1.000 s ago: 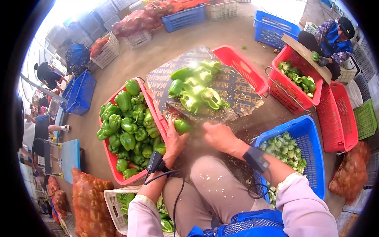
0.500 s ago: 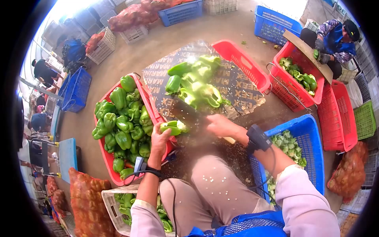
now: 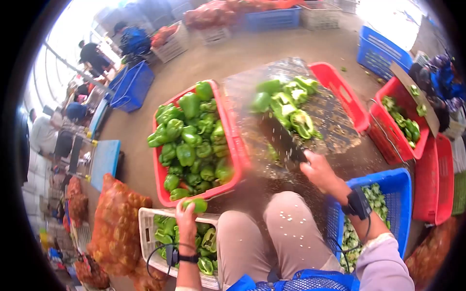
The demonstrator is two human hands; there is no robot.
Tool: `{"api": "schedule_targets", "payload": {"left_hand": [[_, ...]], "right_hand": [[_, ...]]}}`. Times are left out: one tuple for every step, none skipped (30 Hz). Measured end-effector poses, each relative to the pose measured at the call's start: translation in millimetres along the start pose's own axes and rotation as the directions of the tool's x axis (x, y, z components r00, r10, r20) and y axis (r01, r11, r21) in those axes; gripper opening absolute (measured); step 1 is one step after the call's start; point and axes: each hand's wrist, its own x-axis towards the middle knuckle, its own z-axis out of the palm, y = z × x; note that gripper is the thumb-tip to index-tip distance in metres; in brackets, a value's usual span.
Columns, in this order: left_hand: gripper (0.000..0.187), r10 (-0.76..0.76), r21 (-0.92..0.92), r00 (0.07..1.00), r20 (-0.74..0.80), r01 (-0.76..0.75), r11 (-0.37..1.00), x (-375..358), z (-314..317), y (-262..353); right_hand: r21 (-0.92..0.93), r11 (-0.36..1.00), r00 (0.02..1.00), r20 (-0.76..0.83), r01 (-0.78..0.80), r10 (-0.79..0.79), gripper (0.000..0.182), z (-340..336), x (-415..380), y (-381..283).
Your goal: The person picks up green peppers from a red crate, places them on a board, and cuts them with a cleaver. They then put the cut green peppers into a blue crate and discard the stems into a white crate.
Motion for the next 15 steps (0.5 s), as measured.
{"api": "schedule_targets", "payload": {"left_hand": [[0.051,-0.036,0.286,0.999,-0.029,0.043,0.957,-9.4,-37.7,-2.0],[0.059,-0.068,0.543,0.996,-0.062,0.091,0.835,-9.1,-65.0,0.3],[0.063,0.019,0.67,1.0,0.011,-0.022,0.742,5.8,-80.3,4.5],[0.068,0.092,0.771,0.991,0.096,-0.133,0.623,25.8,-89.7,8.0],[0.073,0.144,0.844,0.972,0.187,-0.234,0.482,43.1,-94.8,8.6],[0.074,0.356,0.744,0.88,0.314,-0.461,0.483,74.3,-67.7,33.5],[0.073,0.323,0.76,0.909,0.265,-0.403,0.51,108.7,-39.7,52.7],[0.075,0.416,0.658,0.868,0.272,-0.483,0.577,148.3,-18.7,58.2],[0.078,0.607,0.788,0.715,0.347,-0.573,0.224,192.1,4.6,58.7],[0.082,0.665,0.832,0.655,0.357,-0.547,0.093,231.5,25.9,61.2],[0.08,0.672,0.832,0.63,0.388,-0.554,0.039,260.2,43.5,66.1],[0.078,0.674,0.829,0.607,0.42,-0.559,-0.013,283.6,58.0,67.4],[0.074,0.63,0.832,0.645,0.433,-0.555,-0.005,306.5,62.9,65.7],[0.071,0.58,0.836,0.684,0.443,-0.549,0.009,323.4,63.6,60.4],[0.065,0.669,0.819,0.626,0.401,-0.572,0.045,329.8,65.5,58.0]], "right_hand": [[-0.046,0.998,0.995,0.087,0.049,-0.045,0.018,6.9,0.4,3.6],[-0.093,0.991,0.982,0.168,0.101,-0.085,0.018,12.5,2.2,9.3],[-0.117,0.99,0.976,0.213,0.076,-0.05,0.017,21.5,7.6,20.2],[-0.22,0.968,0.975,0.208,0.121,-0.074,0.018,26.3,13.2,23.1],[-0.214,0.967,0.977,0.19,0.135,-0.094,0.018,27.6,21.6,25.0],[-0.208,0.968,0.979,0.175,0.143,-0.106,0.018,29.2,26.9,22.3],[-0.28,0.958,0.983,0.182,0.055,-0.003,0.018,24.7,34.3,18.4],[-0.27,0.961,0.987,0.159,0.055,-0.012,0.017,24.2,41.6,28.3],[-0.298,0.954,0.99,0.141,0.035,0.008,0.019,23.3,48.0,30.6],[-0.327,0.945,0.993,0.116,0.012,0.028,0.022,20.8,53.8,30.9],[-0.292,0.956,0.996,0.093,0.026,0.001,0.024,17.7,58.9,24.8],[-0.259,0.965,0.997,0.071,0.038,-0.02,0.027,14.6,63.8,14.4],[-0.226,0.973,0.998,0.049,0.044,-0.034,0.029,13.3,66.2,9.3],[-0.246,0.969,0.998,0.058,0.026,-0.012,0.031,10.9,66.9,11.7],[-0.261,0.965,0.998,0.066,0.013,0.005,0.033,9.0,68.0,14.7]]}}
